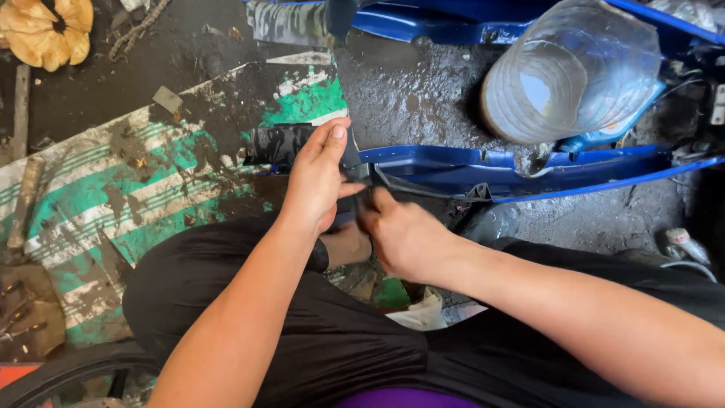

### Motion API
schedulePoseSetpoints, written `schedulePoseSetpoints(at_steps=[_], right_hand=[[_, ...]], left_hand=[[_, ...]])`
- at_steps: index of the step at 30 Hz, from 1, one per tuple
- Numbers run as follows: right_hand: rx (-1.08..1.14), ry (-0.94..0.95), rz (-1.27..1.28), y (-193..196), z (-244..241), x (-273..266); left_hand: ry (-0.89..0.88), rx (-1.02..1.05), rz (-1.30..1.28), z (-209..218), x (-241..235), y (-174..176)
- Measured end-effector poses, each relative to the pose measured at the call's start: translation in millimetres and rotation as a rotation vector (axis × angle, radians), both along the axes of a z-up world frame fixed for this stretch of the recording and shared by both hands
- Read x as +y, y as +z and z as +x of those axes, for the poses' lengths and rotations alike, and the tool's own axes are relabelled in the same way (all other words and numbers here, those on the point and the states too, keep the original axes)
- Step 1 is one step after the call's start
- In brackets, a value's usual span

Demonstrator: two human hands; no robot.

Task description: The person scrubs a blue motorcycle body part with a cloth, repeatedly dipping the cloth into a bucket of water to rinse it. They wipe the surface thoroughly, focusing on edges and crevices.

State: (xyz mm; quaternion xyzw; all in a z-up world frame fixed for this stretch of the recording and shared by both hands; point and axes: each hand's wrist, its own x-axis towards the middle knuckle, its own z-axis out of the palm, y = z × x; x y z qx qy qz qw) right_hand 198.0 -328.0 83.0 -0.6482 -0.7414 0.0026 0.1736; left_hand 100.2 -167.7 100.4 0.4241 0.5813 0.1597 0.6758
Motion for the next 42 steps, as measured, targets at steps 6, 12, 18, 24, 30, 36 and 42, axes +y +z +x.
schedulePoseSetpoints(at_steps=[6, 12, 18, 24, 30, 36, 42], right_hand=[[0.514, 0.124, -0.731, 56.8, 52.9, -5.3], [0.815, -0.237, -0.641, 108.4, 160.6, -6.6], [1.514, -0.156, -0.267, 93.8, 161.9, -0.8], [1.416, -0.287, -0.300, 95.7, 188.3, -8.0], [0.918, -0.495, -0.350, 83.4, 193.3, -10.2], [1.650, -0.594, -0.266, 56.9, 187.9, 2.2], [2.143, -0.361, -0.356, 70.3, 179.1, 8.7]], left_hand=[[-0.163, 0.210, 0.088, -3.6, -3.7, 13.7], [-0.459, -0.047, 0.980, 7.7, -17.0, 69.2], [-0.821, -0.051, 0.633, 37.7, -21.6, 79.4], [-0.560, 0.013, 0.794, 17.4, -4.1, 77.6], [-0.577, -0.293, 0.792, 21.5, 4.1, 108.8], [-0.691, -0.619, 0.746, 63.4, 0.5, 153.8], [-0.807, -0.609, 1.053, 109.7, -10.0, 188.3]])
